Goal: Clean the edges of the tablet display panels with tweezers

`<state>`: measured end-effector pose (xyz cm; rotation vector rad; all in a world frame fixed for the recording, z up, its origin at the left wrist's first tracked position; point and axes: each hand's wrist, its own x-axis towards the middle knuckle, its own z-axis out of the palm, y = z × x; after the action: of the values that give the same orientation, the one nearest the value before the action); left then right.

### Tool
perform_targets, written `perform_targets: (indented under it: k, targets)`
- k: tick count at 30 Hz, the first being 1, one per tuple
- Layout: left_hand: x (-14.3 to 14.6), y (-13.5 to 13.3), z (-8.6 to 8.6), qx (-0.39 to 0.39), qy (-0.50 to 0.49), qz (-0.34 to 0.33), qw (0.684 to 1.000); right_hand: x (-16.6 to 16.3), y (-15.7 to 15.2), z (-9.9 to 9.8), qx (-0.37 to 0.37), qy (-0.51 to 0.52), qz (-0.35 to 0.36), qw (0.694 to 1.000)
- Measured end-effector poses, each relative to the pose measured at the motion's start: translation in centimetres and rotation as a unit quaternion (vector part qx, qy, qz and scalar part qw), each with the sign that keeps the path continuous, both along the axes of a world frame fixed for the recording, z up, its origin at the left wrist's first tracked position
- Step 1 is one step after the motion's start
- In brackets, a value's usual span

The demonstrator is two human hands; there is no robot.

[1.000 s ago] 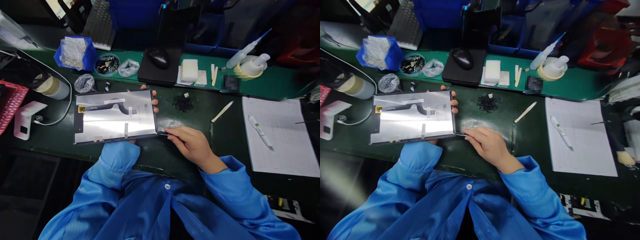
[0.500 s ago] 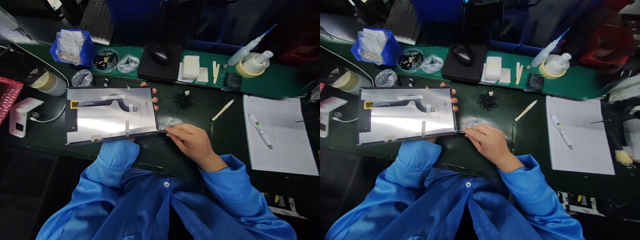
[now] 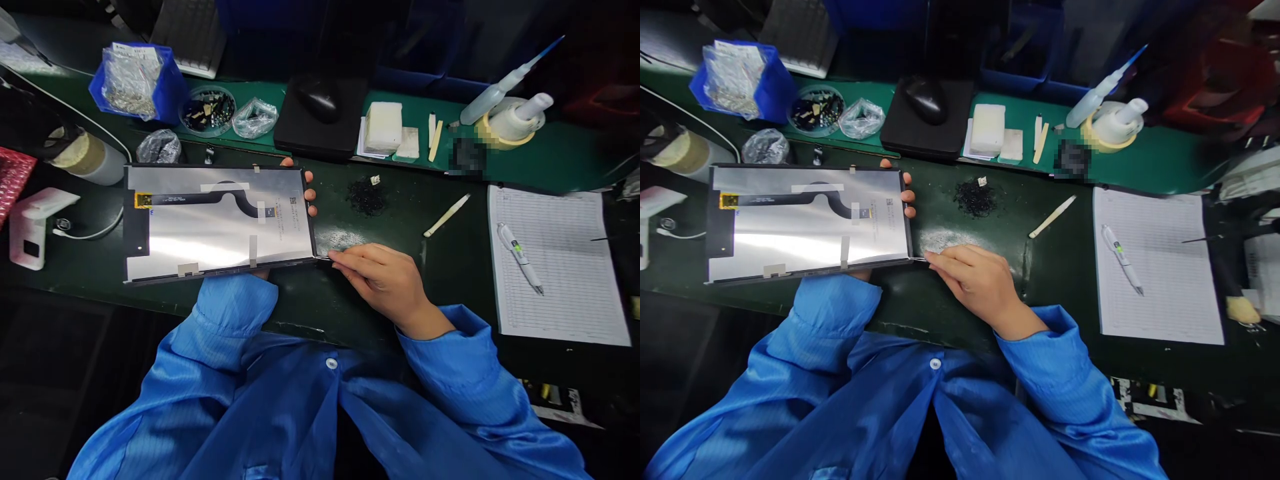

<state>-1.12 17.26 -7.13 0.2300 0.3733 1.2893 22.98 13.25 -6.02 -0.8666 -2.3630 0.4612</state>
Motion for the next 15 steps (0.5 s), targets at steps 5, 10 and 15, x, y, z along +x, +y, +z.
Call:
perform_targets:
  k: [5, 10, 15]
  targets:
    - [0.55, -0.54, 0.41, 0.007, 0.004, 0.015, 1.000, 0.11, -0.15, -0.23, -0.034, 0.007, 0.015, 0.999]
    - [0.62, -0.23, 0.57, -0.031, 0.054, 0.015, 0.998, 0.17, -0.17, -0.24, -0.027, 0.001, 0.029, 0.999]
    - [0.97, -0.51, 0.68, -0.024, 0.075, 0.005, 0.997, 0.37, 0.15, -0.12, -0.051, -0.023, 0.034, 0.998]
